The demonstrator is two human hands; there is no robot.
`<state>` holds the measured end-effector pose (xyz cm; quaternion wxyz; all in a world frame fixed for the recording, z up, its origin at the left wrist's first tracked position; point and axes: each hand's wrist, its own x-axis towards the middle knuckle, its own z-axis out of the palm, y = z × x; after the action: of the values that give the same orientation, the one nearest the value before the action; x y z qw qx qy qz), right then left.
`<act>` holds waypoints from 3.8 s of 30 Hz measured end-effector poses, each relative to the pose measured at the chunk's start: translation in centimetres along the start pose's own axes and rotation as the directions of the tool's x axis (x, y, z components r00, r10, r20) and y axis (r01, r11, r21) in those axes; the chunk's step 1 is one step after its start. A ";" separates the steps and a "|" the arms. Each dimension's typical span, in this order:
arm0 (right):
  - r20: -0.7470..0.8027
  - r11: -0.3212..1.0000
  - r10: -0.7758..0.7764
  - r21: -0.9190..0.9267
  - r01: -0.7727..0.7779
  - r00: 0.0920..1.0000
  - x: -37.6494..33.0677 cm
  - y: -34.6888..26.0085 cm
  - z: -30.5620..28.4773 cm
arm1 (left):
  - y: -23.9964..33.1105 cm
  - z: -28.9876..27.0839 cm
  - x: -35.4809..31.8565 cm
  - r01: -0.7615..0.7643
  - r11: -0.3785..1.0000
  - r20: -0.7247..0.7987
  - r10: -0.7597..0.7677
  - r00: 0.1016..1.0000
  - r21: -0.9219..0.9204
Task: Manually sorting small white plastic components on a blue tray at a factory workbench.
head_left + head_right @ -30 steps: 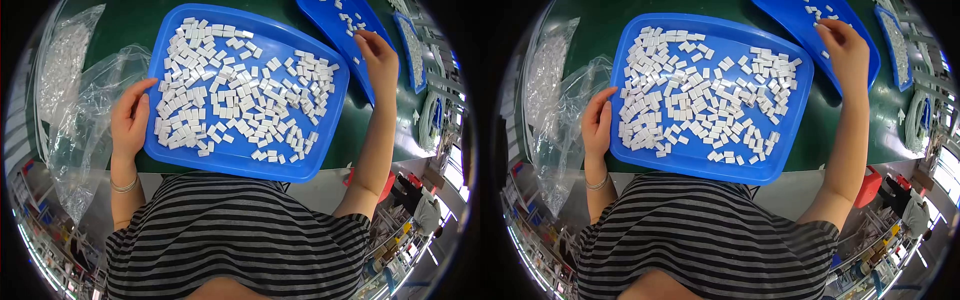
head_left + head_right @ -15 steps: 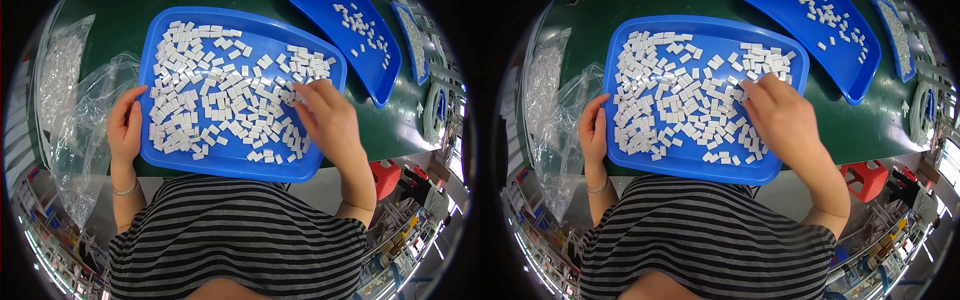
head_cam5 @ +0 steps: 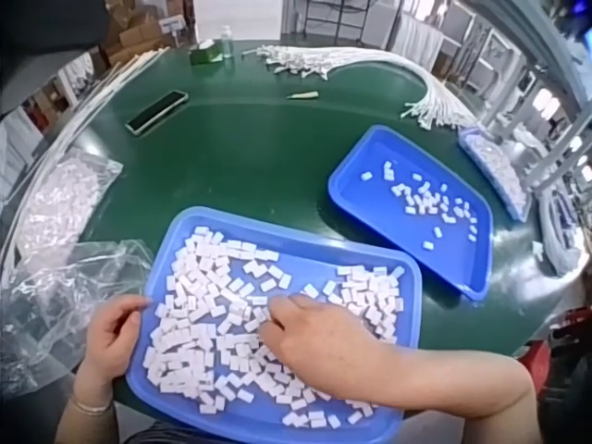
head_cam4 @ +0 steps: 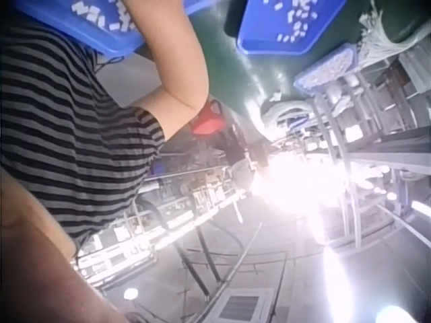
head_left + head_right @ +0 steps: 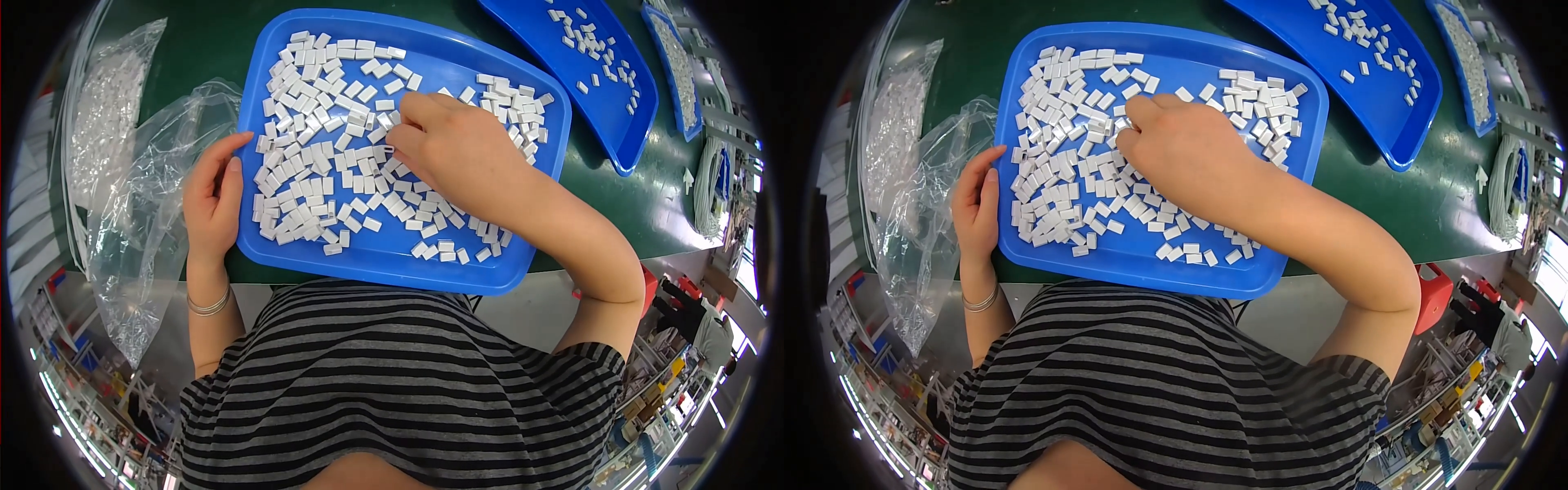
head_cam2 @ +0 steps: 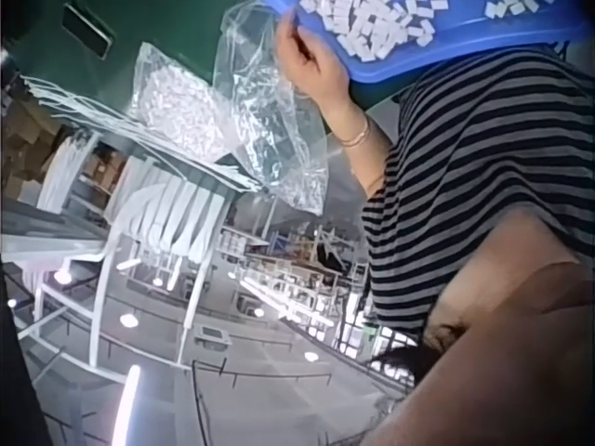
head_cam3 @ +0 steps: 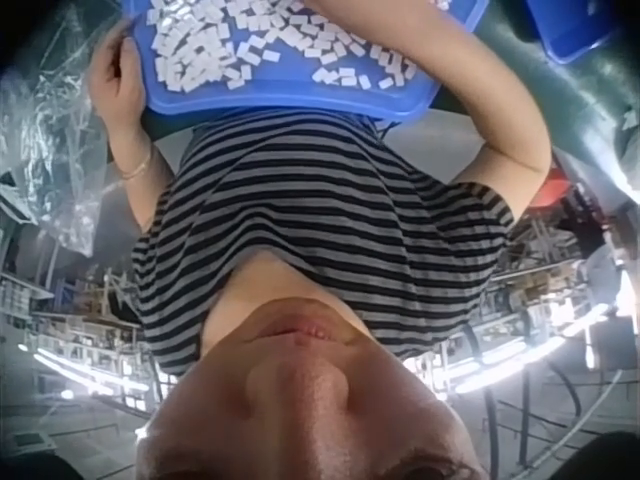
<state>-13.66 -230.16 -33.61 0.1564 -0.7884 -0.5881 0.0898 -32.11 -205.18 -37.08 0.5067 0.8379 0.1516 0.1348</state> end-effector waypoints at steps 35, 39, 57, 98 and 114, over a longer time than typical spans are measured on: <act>0.078 0.986 -0.081 0.154 0.068 0.994 1.9 -6.3 2.8 | 0.1 0.3 0.2 0.049 0.997 0.021 -0.048 0.999 -0.062; -0.154 0.931 0.150 0.353 -0.087 0.977 1.2 -1.6 -1.8 | 0.1 -0.1 -0.2 0.052 0.998 -0.009 -0.052 0.999 -0.028; -0.324 0.950 0.312 0.083 -0.301 0.893 -8.2 3.3 -4.7 | -0.7 -0.4 -0.3 0.014 1.000 -0.005 -0.015 1.000 -0.012; -0.103 0.199 0.772 0.976 -0.084 0.627 -6.8 8.1 -5.2 | -0.5 -0.3 -0.1 0.021 1.000 0.007 -0.021 1.000 0.010; -0.411 0.922 0.383 0.222 -0.317 0.827 -7.2 4.7 -4.2 | -0.9 -0.3 -0.2 0.026 1.000 0.000 -0.026 1.000 -0.015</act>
<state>-10.18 -238.83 -31.66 0.3246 -0.8687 -0.3734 -0.0240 -32.55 -204.58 -37.78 0.5146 0.8321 0.1616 0.1296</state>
